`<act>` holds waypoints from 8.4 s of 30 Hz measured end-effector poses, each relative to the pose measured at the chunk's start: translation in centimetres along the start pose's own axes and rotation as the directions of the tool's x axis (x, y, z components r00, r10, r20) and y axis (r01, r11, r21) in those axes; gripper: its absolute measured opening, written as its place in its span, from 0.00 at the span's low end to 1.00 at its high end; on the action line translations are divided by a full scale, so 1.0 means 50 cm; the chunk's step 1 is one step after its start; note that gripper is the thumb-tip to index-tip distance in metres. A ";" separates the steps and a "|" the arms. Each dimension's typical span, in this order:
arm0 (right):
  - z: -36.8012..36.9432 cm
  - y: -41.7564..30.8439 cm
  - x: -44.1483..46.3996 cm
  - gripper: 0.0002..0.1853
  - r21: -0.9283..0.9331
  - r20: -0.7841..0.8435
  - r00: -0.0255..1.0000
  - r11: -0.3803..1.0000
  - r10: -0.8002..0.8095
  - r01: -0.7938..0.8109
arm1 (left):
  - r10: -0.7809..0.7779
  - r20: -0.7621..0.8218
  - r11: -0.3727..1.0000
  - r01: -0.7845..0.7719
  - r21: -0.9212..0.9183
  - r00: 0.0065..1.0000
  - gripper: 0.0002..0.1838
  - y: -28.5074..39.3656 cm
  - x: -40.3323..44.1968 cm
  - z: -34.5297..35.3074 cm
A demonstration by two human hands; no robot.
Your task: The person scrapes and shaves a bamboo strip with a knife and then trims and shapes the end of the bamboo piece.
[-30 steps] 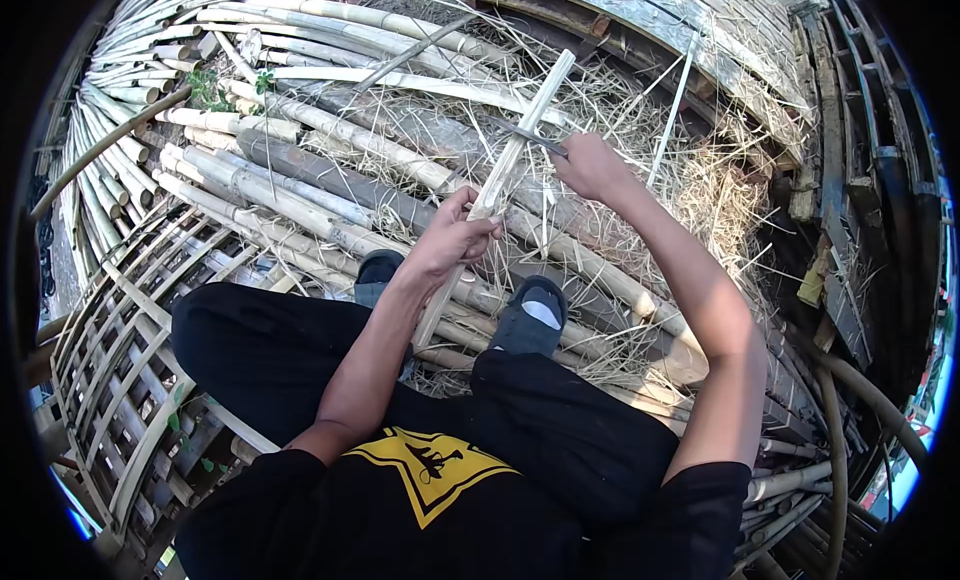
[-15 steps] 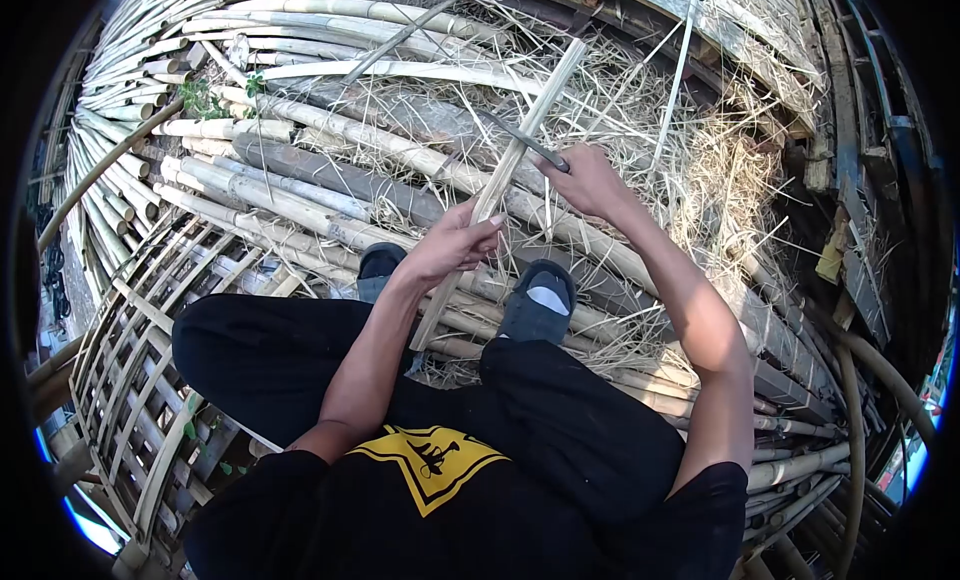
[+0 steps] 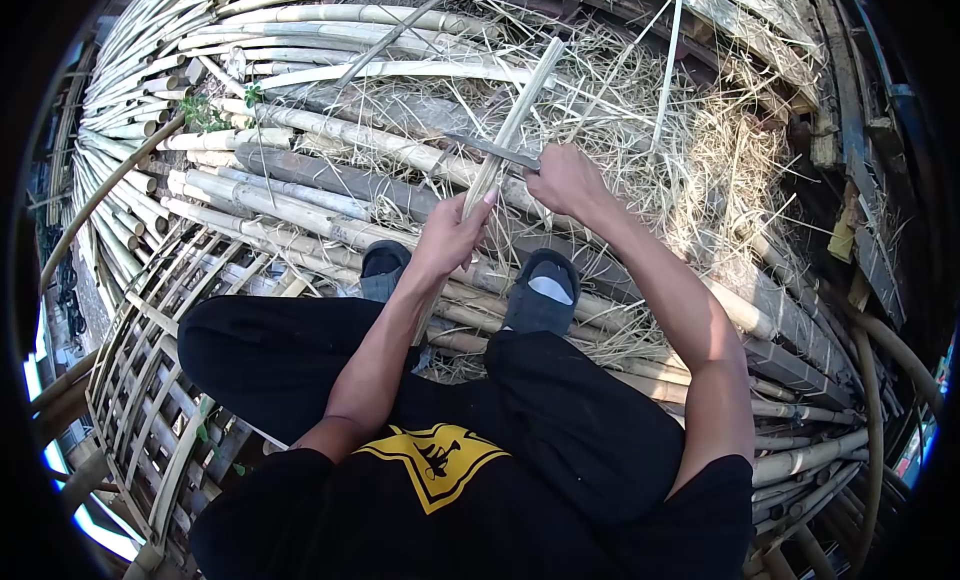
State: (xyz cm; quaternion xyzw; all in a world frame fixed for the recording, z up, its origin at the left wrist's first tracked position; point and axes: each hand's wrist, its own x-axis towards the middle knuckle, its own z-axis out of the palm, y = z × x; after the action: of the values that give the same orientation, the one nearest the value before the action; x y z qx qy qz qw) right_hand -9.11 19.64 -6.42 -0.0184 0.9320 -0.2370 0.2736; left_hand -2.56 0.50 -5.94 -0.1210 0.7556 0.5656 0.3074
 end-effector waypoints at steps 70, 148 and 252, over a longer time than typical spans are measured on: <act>-0.144 0.133 0.072 0.15 -0.162 -0.368 0.923 0.969 0.115 -0.185 | 0.154 -0.053 0.969 -0.140 0.202 0.987 0.18 0.049 -0.082 0.024; -0.021 0.114 0.090 0.16 0.374 -0.143 0.869 0.839 0.473 -0.395 | -0.046 0.392 0.806 0.266 -0.528 0.919 0.16 0.064 -0.089 -0.014; -0.044 0.033 -0.042 0.23 0.829 -0.189 0.977 0.549 0.101 0.103 | 0.149 0.299 0.934 -0.035 -0.355 0.943 0.14 -0.033 -0.033 0.042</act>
State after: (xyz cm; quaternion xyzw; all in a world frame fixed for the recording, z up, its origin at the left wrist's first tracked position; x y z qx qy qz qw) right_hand -8.31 22.42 -4.47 0.1389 0.7311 -0.6516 0.1470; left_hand 0.30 1.64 -6.60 -0.0433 0.5894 0.7153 0.3729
